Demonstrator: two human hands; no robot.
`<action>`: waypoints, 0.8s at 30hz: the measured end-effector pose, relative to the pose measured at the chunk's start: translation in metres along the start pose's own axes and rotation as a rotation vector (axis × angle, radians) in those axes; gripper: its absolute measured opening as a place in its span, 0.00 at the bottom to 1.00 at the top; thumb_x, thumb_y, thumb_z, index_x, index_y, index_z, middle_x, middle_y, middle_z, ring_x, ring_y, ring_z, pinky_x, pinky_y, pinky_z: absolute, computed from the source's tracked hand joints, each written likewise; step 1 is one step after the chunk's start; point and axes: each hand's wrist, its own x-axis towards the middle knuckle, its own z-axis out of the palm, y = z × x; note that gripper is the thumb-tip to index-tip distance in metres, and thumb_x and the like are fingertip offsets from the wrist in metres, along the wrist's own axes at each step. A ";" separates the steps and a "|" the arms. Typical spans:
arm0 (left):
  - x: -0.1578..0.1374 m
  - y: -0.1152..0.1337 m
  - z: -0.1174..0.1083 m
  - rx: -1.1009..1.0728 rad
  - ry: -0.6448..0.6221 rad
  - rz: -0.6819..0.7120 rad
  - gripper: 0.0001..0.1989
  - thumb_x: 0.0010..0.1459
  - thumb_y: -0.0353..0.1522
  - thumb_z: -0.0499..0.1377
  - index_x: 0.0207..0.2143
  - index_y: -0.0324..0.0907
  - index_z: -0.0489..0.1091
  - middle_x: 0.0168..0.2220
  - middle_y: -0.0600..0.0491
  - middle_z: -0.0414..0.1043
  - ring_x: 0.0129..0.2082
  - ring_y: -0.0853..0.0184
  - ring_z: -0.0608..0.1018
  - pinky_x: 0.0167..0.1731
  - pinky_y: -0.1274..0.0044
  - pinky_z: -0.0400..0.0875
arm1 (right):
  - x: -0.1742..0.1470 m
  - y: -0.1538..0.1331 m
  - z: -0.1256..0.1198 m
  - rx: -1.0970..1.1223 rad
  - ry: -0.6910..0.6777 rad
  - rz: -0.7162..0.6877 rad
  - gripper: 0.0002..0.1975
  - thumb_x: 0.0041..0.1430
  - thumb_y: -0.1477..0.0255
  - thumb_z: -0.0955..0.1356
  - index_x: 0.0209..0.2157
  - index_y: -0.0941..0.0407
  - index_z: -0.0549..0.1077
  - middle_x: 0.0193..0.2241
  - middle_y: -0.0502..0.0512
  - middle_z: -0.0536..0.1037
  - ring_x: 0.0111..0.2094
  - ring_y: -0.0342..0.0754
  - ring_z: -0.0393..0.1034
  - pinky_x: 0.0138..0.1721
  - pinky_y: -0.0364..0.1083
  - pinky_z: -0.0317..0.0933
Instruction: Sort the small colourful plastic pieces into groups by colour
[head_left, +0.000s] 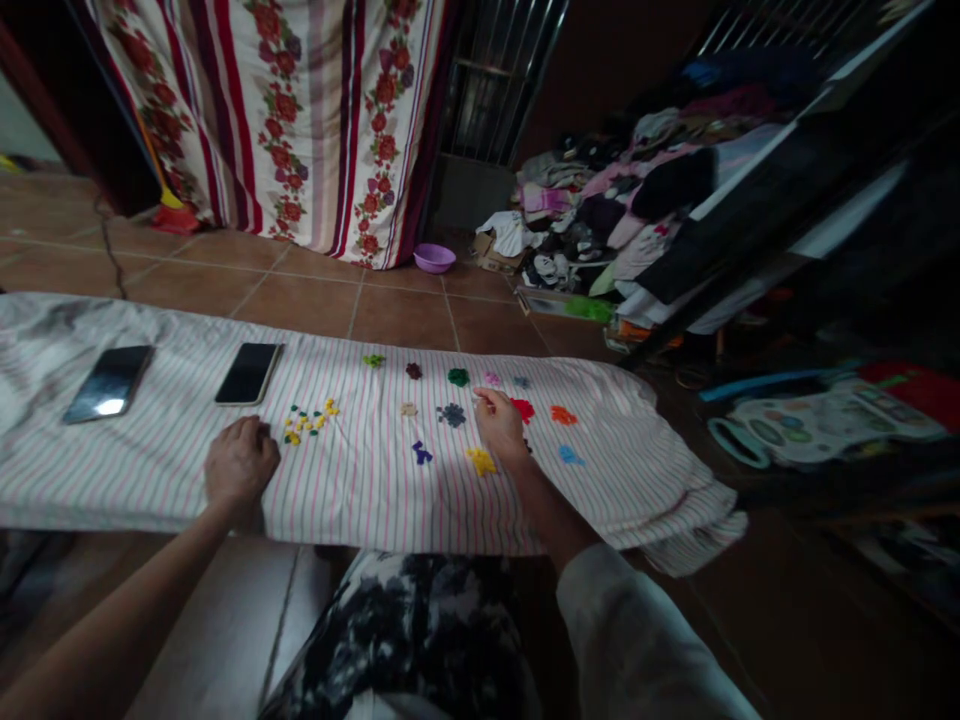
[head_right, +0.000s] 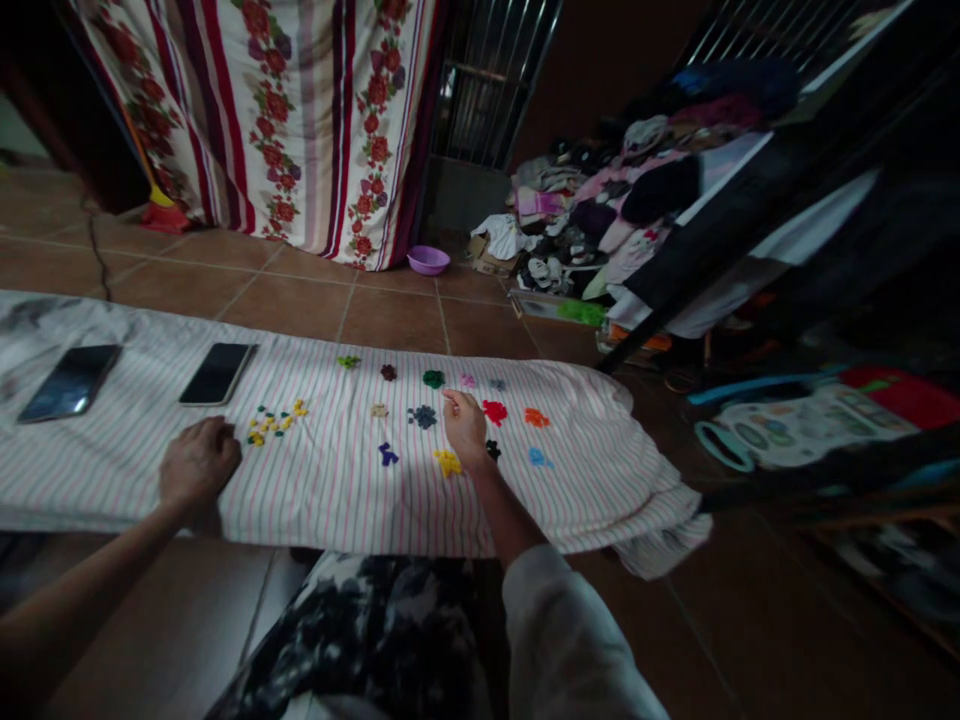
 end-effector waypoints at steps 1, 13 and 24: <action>0.000 0.000 0.000 0.004 0.009 0.000 0.13 0.54 0.31 0.48 0.39 0.38 0.68 0.42 0.42 0.73 0.43 0.56 0.73 0.46 0.66 0.66 | -0.002 -0.011 0.006 0.036 -0.023 -0.033 0.15 0.54 0.74 0.61 0.38 0.56 0.77 0.38 0.58 0.78 0.38 0.49 0.72 0.41 0.47 0.67; 0.000 -0.001 0.005 -0.023 0.066 -0.011 0.10 0.53 0.29 0.50 0.38 0.40 0.66 0.40 0.45 0.72 0.42 0.58 0.72 0.44 0.68 0.65 | -0.035 -0.123 0.114 0.217 -0.425 -0.266 0.15 0.57 0.78 0.61 0.40 0.54 0.76 0.37 0.54 0.76 0.39 0.46 0.70 0.42 0.45 0.64; 0.001 -0.002 0.007 -0.041 0.070 -0.002 0.07 0.53 0.28 0.50 0.35 0.41 0.65 0.41 0.45 0.71 0.44 0.57 0.72 0.44 0.67 0.65 | -0.023 -0.157 0.174 -0.143 -0.556 -0.130 0.19 0.61 0.75 0.61 0.52 0.50 0.71 0.41 0.56 0.71 0.40 0.47 0.69 0.42 0.43 0.60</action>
